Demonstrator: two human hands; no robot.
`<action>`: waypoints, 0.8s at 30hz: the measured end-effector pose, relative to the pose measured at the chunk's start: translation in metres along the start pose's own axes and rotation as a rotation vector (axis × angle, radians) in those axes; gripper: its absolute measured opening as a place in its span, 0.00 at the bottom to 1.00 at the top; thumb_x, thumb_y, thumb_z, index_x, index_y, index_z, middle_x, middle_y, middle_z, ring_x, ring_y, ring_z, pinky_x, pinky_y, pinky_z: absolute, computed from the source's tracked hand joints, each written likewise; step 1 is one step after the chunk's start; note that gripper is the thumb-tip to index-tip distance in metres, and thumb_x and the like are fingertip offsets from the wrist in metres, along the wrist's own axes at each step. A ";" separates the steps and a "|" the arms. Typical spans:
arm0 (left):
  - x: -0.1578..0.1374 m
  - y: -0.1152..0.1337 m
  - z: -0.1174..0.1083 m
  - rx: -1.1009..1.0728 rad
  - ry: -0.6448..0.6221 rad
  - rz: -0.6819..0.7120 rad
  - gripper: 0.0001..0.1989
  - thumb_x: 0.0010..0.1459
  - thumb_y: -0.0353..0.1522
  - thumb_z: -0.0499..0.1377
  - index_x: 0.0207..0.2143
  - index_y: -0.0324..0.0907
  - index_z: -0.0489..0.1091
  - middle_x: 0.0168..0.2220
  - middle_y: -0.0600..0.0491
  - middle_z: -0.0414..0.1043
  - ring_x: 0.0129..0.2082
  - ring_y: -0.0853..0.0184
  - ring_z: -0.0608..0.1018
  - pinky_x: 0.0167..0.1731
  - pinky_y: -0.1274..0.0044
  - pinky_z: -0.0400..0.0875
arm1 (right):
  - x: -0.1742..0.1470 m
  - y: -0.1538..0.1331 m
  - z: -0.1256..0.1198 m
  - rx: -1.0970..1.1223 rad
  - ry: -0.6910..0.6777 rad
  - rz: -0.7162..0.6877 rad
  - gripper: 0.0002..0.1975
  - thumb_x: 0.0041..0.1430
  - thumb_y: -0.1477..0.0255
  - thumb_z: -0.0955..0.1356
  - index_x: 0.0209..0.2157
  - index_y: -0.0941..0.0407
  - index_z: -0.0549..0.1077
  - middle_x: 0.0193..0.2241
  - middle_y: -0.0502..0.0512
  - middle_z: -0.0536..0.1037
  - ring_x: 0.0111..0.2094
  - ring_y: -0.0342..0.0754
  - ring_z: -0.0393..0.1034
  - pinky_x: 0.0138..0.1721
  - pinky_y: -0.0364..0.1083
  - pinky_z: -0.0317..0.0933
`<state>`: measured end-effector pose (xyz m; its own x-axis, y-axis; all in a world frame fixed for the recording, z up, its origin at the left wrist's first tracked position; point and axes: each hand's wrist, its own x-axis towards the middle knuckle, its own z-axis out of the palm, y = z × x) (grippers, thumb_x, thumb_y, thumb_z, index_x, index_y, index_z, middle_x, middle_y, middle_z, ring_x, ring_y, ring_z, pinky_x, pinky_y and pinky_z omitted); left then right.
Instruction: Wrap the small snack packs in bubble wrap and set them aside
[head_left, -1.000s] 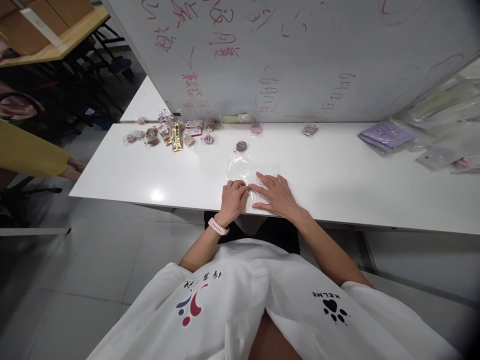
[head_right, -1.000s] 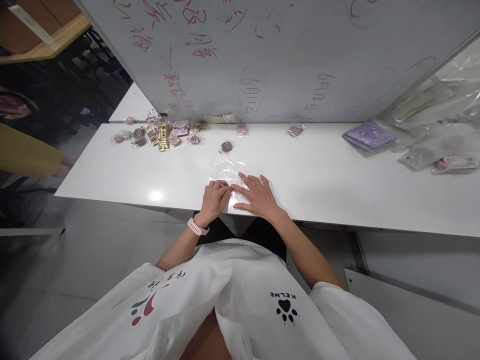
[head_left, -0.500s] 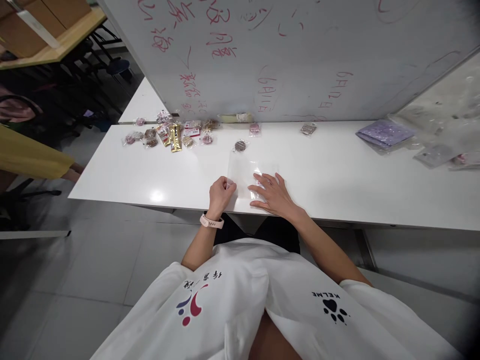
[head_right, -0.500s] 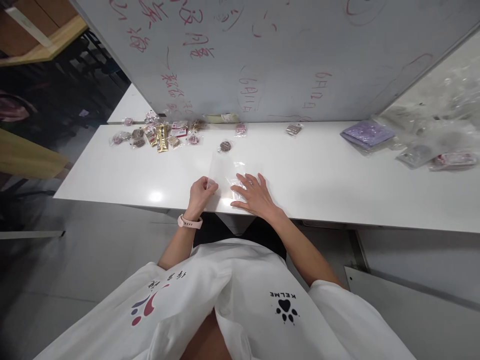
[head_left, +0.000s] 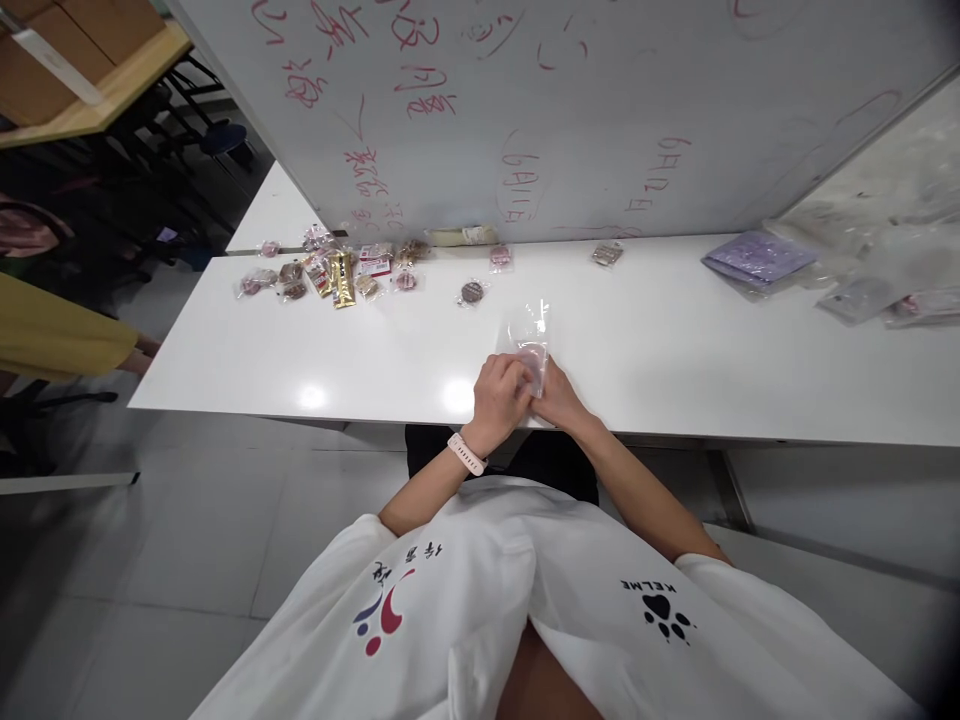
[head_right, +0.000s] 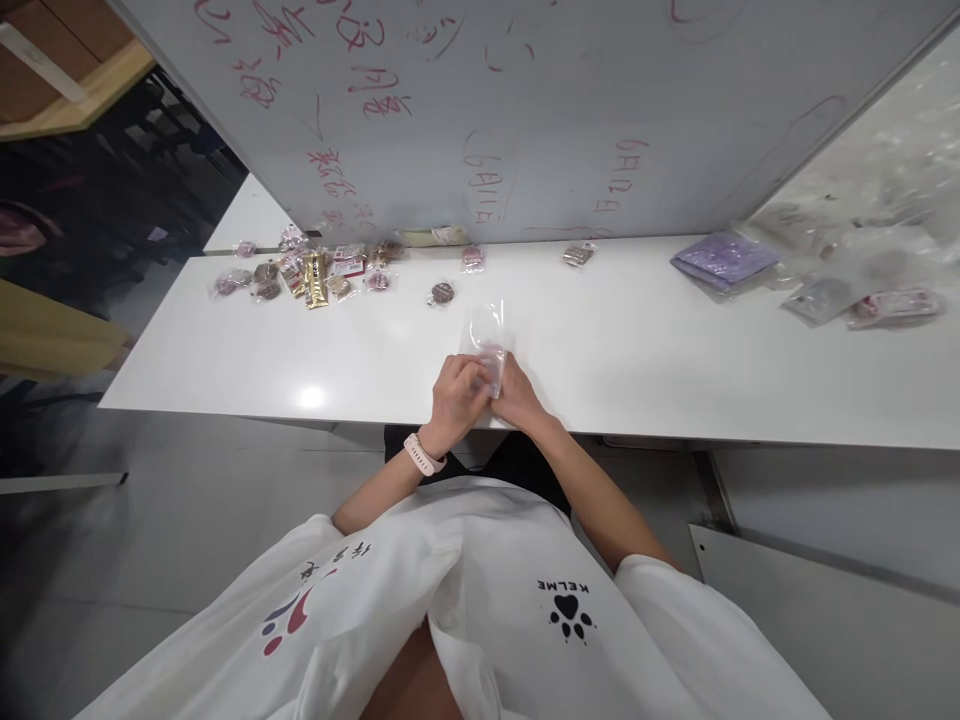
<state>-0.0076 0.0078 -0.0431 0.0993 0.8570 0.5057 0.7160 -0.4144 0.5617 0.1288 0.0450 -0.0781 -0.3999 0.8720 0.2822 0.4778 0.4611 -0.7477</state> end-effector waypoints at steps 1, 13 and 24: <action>-0.001 -0.001 0.005 0.016 -0.028 0.001 0.08 0.56 0.22 0.57 0.32 0.43 0.66 0.38 0.50 0.71 0.40 0.62 0.71 0.40 0.70 0.69 | 0.000 -0.001 -0.001 0.023 0.020 0.041 0.26 0.55 0.69 0.66 0.56 0.55 0.64 0.53 0.63 0.71 0.52 0.58 0.69 0.51 0.59 0.67; -0.004 -0.012 0.010 0.061 -0.181 0.004 0.07 0.61 0.27 0.57 0.40 0.42 0.73 0.41 0.48 0.72 0.43 0.60 0.71 0.45 0.66 0.70 | -0.025 -0.006 -0.031 -0.260 0.076 -0.051 0.40 0.61 0.63 0.68 0.70 0.51 0.49 0.71 0.63 0.46 0.70 0.64 0.42 0.65 0.66 0.48; 0.005 -0.041 -0.051 -0.200 -0.456 0.141 0.20 0.64 0.36 0.55 0.57 0.45 0.67 0.65 0.44 0.61 0.67 0.56 0.60 0.63 0.57 0.61 | -0.025 -0.002 -0.035 -0.257 -0.197 -0.170 0.37 0.59 0.57 0.71 0.66 0.50 0.59 0.64 0.58 0.64 0.63 0.58 0.58 0.61 0.58 0.57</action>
<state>-0.0718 0.0137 -0.0302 0.5085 0.8164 0.2738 0.5326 -0.5481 0.6450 0.1652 0.0276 -0.0626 -0.6214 0.7427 0.2495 0.5629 0.6447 -0.5172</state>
